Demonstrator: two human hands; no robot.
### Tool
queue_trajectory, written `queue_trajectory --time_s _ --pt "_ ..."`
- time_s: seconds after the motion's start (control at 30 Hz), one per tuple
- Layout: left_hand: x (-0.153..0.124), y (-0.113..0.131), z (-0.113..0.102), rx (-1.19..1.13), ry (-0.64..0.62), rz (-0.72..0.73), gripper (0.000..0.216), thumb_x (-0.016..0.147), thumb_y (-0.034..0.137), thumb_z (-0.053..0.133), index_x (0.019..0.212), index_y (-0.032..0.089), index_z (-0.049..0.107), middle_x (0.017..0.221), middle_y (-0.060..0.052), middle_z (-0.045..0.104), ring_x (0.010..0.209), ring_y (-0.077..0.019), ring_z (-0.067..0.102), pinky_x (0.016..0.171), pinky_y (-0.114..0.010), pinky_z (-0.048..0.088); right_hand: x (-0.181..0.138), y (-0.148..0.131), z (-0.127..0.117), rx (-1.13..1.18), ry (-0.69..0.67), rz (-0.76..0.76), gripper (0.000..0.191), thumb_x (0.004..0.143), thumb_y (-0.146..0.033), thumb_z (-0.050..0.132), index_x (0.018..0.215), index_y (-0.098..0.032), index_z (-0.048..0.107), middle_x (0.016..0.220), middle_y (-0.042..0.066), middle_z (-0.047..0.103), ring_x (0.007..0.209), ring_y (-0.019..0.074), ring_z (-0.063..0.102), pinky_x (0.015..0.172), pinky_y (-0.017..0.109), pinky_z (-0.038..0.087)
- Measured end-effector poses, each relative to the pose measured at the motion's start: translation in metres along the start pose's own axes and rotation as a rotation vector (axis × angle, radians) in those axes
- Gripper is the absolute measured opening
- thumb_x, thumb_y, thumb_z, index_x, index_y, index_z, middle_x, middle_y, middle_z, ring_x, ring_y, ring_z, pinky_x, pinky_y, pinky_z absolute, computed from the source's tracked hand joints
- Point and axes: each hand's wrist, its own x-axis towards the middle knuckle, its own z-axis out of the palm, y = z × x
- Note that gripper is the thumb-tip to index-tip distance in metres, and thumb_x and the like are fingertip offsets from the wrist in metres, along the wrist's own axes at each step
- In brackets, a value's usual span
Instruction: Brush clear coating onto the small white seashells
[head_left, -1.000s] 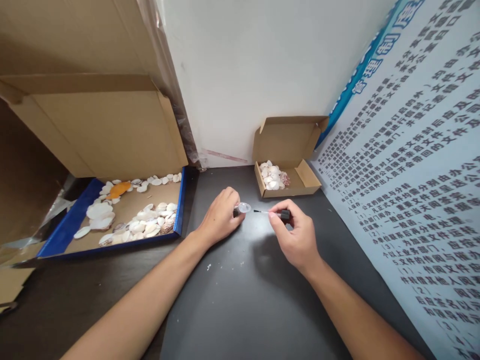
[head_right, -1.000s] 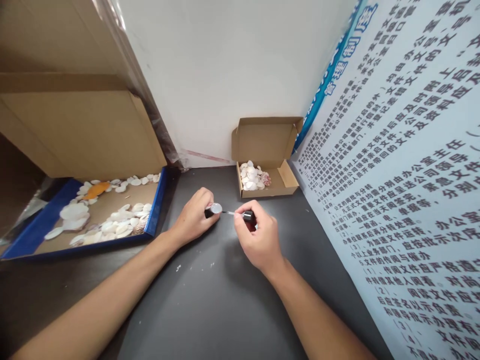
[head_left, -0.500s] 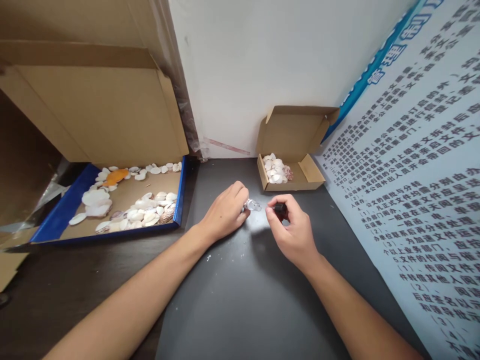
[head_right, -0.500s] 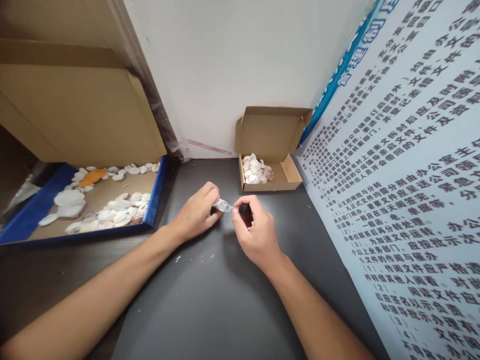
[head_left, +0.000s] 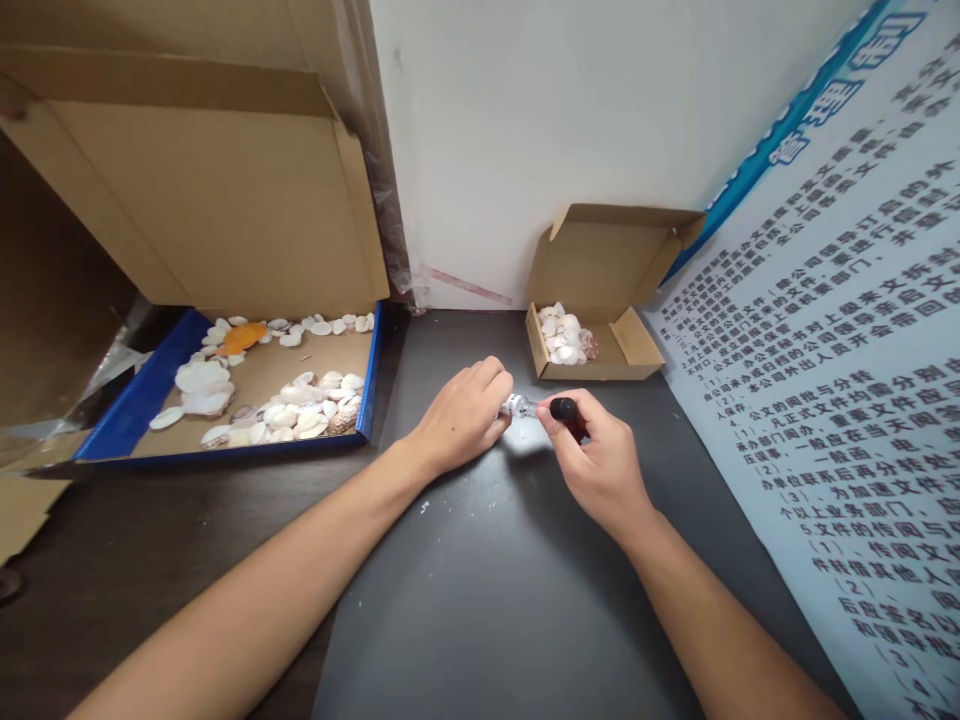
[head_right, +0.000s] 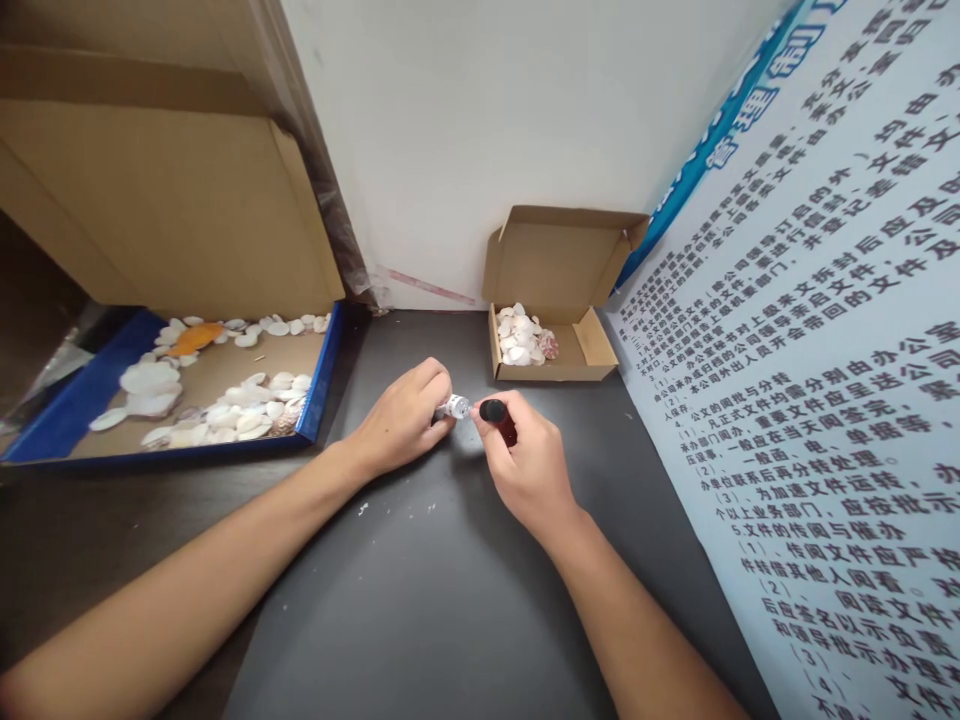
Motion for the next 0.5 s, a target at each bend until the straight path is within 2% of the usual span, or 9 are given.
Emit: queue_trajectory --time_s 0.2,0.5 --pt "0.0004 -0.0003 0.0003 0.001 -0.021 0.022 0.010 0.084 0.015 0.050 0.083 0.022 0.043 0.100 -0.008 0.056 0.086 -0.0218 0.051 0.074 -0.035 0.046 0.0025 -0.0008 0.0009 0.151 0.008 0.162 0.032 0.090 -0.040 0.062 0.069 -0.021 0.046 0.060 -0.006 0.035 0.055 0.0105 0.033 0.051 0.024 0.028" --pt "0.0000 0.0004 0.0000 0.006 -0.035 0.037 0.008 0.084 0.015 0.051 0.086 0.020 0.045 0.100 -0.010 0.056 0.087 -0.0230 0.051 0.074 -0.035 0.044 0.0084 0.0031 0.0015 0.301 -0.005 0.277 0.034 0.085 -0.044 0.065 0.069 -0.019 0.049 0.061 -0.006 0.036 0.056 0.0097 0.032 0.052 0.023 0.029"
